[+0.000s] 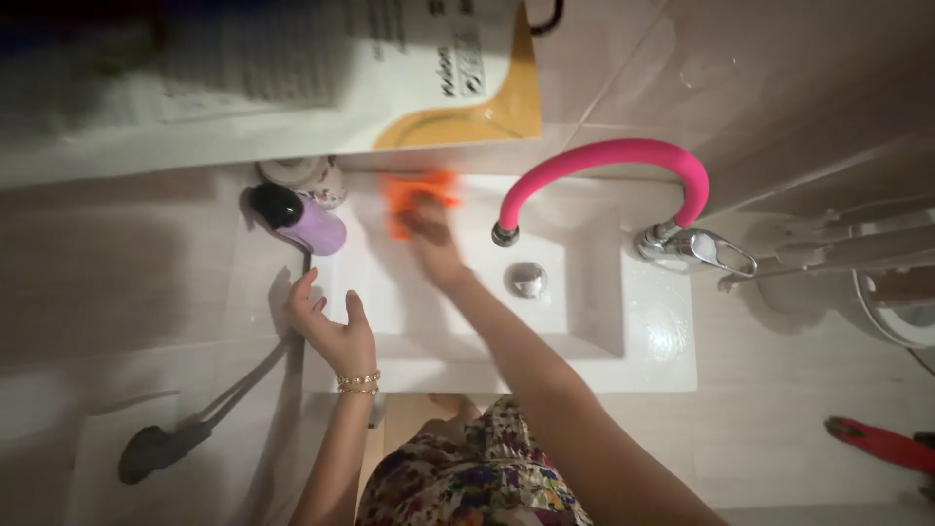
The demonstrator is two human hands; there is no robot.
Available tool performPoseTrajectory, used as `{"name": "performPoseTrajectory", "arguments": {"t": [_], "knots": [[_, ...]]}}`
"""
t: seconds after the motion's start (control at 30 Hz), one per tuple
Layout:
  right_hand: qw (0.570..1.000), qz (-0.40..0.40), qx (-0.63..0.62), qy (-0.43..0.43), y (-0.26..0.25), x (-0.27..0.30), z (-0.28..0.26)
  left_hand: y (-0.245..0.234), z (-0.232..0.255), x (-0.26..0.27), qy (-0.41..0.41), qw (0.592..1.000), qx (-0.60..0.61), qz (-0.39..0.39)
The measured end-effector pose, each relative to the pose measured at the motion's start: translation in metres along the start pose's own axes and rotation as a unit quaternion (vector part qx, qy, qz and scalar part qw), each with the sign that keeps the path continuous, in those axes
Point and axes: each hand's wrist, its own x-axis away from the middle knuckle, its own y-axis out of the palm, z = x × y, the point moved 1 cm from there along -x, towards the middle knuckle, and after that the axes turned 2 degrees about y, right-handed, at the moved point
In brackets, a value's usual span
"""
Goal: Cleaning the sink and the toilet in the bathroom using a sponge, cleaning liquid, and a toilet brush.
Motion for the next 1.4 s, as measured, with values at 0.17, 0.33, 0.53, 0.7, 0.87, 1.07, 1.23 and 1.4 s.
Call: {"name": "performPoseTrajectory", "arguments": {"t": [0.17, 0.33, 0.53, 0.7, 0.87, 1.07, 1.23, 1.4], "knots": [[0.875, -0.098, 0.421, -0.218, -0.009, -0.001, 0.000, -0.012, -0.006, 0.013, 0.010, 0.999, 0.018, -0.030], [0.972, -0.099, -0.083, 0.196, -0.150, 0.042, -0.021, -0.042, -0.021, 0.025, -0.027, 0.996, 0.078, -0.033], [0.798, -0.088, 0.595, 0.036, -0.245, 0.120, 0.041, -0.065, -0.010, 0.052, -0.095, 0.986, 0.123, -0.058], [0.749, -0.270, 0.586, 0.150, -0.206, 0.183, 0.031, -0.076, -0.006, 0.076, -0.139, 0.959, 0.225, -0.099], [0.890, -0.354, 0.288, 0.017, -0.048, 0.149, 0.045, -0.097, -0.019, 0.086, -0.147, 0.959, 0.228, -0.079], [0.862, -0.283, 0.420, 0.018, 0.077, 0.090, 0.014, -0.114, -0.045, 0.092, -0.132, 0.957, 0.253, -0.054], [0.816, -0.203, 0.542, -0.019, -0.009, 0.075, 0.036, -0.112, -0.041, 0.089, -0.145, 0.960, 0.232, -0.060], [0.804, -0.181, 0.563, 0.065, -0.144, 0.083, 0.029, -0.099, -0.030, 0.083, -0.147, 0.950, 0.263, -0.084]]}}
